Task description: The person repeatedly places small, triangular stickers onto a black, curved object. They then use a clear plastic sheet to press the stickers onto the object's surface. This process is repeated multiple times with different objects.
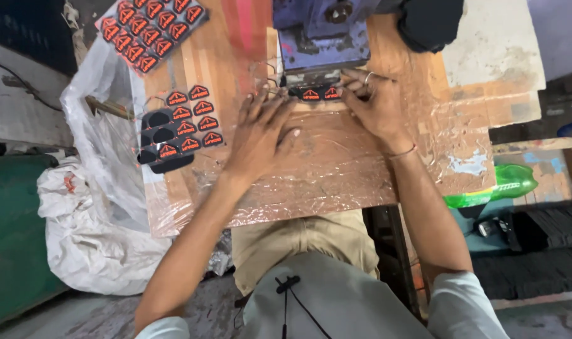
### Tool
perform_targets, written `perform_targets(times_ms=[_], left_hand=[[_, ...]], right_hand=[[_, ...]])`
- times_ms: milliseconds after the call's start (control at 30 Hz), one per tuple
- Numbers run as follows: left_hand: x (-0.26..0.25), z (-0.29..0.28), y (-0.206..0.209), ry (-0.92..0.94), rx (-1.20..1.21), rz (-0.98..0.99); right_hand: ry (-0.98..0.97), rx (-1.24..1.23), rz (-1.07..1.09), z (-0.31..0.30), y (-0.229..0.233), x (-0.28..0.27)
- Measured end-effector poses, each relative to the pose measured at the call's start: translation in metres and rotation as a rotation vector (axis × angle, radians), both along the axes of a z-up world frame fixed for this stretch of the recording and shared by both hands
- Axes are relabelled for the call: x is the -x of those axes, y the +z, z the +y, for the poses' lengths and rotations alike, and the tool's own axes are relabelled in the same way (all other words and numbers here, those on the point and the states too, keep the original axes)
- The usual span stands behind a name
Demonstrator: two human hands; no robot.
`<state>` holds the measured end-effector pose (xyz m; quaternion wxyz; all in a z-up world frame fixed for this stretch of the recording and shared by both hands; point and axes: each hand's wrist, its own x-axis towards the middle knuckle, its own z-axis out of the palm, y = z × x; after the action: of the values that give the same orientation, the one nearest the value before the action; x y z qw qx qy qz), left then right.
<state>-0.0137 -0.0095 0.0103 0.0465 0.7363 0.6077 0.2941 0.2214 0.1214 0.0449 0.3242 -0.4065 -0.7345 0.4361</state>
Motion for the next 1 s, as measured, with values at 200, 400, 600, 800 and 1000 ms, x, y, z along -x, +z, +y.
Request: perform_targets(times_ms=[200, 400, 600, 800, 1000], left_hand=[[0.089, -0.051, 0.048, 0.410, -0.113, -0.096], [0.190, -0.155, 0.018, 0.657, 0.482, -0.544], [0.066, -0.153, 0.083, 0.397, 0.287, -0.706], [-0.003, -0.098, 0.028, 0.253, 0.246, -0.994], [0.048, -0.039, 0.077, 0.005, -0.006, -0.342]], right_hand=[[-0.010, -0.173, -0.151, -0.052, 0.011, -0.049], [-0.162, 0.054, -0.283, -0.098, 0.023, -0.071], [0.150, 0.207, -0.004, -0.140, 0.050, -0.002], [0.192, 0.506, 0.124, -0.100, 0.001, 0.003], [0.296, -0.384, -0.217, -0.065, 0.032, 0.015]])
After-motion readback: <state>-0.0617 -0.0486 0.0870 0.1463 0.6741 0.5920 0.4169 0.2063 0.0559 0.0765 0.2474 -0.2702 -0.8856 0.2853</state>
